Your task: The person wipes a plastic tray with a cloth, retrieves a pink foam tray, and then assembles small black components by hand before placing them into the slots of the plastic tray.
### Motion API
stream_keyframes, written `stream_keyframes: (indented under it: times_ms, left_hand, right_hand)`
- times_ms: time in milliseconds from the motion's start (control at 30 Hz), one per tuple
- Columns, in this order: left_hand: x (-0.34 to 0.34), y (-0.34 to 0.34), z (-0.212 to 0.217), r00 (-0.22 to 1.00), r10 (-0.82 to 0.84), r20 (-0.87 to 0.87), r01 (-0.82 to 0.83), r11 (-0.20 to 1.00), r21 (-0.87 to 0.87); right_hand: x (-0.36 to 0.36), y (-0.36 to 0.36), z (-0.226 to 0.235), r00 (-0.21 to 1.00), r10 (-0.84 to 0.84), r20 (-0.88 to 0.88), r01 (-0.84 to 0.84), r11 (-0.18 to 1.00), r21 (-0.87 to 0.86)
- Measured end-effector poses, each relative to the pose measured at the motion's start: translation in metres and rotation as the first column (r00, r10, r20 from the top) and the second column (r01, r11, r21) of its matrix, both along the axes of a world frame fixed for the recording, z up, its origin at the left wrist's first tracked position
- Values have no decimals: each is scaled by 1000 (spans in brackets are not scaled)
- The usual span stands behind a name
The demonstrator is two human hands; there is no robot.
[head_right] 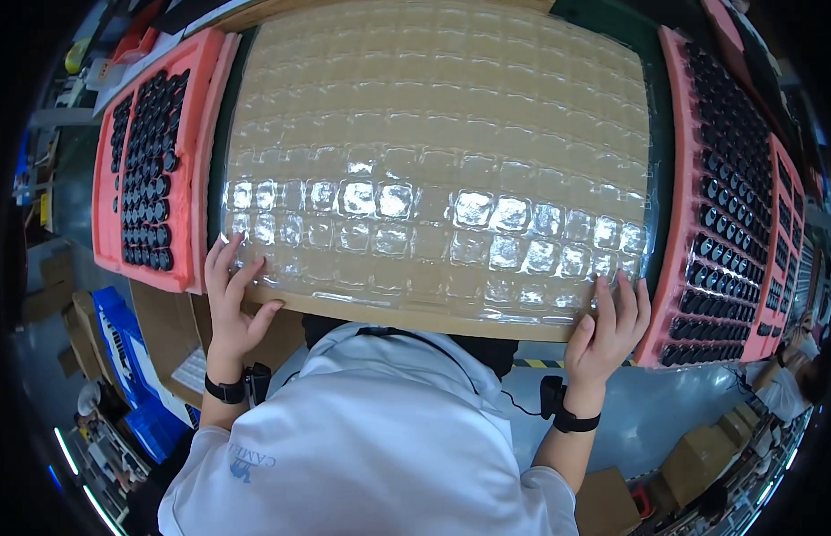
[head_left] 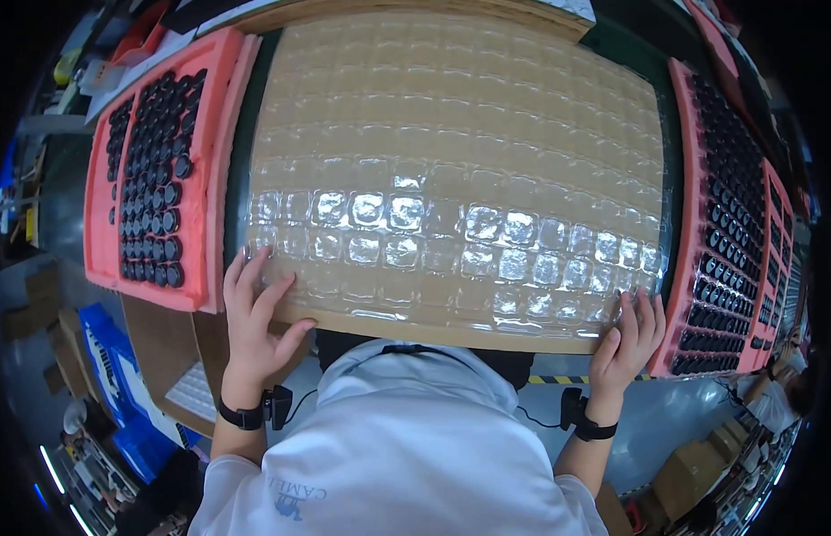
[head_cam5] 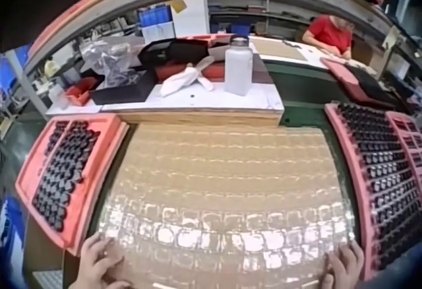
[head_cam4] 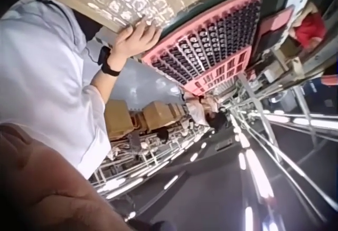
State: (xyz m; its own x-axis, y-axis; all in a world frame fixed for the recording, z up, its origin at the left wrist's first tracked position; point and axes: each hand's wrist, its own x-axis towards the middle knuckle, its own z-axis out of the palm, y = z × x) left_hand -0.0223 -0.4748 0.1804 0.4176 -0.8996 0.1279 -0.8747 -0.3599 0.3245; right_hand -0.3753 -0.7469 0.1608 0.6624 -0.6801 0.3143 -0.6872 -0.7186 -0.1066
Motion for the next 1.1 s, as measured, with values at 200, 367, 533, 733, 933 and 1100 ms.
stream_keyframes:
  times_ms: [200,367,533,733,933,1100]
  left_hand:
    - [4,2,-2,1000,-13,1,13,999,-35]
    - [3,6,-5,1000,-9,11,9,998,-65]
    - [2,6,-9,998,10,55,-5,995,-97]
    - [3,12,-13,998,8,57,1,988,-156]
    - [-2,13,-9,1000,8,30,-3,989,-146]
    - [-2,7,-3,1000,8,-10,-9,990,-142]
  right_hand:
    - [2,2,4,1000,-1,-4,1,1000,-10]
    - [1,4,2,1000,-4,11,4,1000,-5]
    - [4,0,6,1000,-3,31,3,1000,-10]
    - [3,4,3,997,4,80,-4,1000,6]
    - [2,7,4,993,-39,113,39,999,6]
    - [4,3,9,994,-41,101,40,999,17]
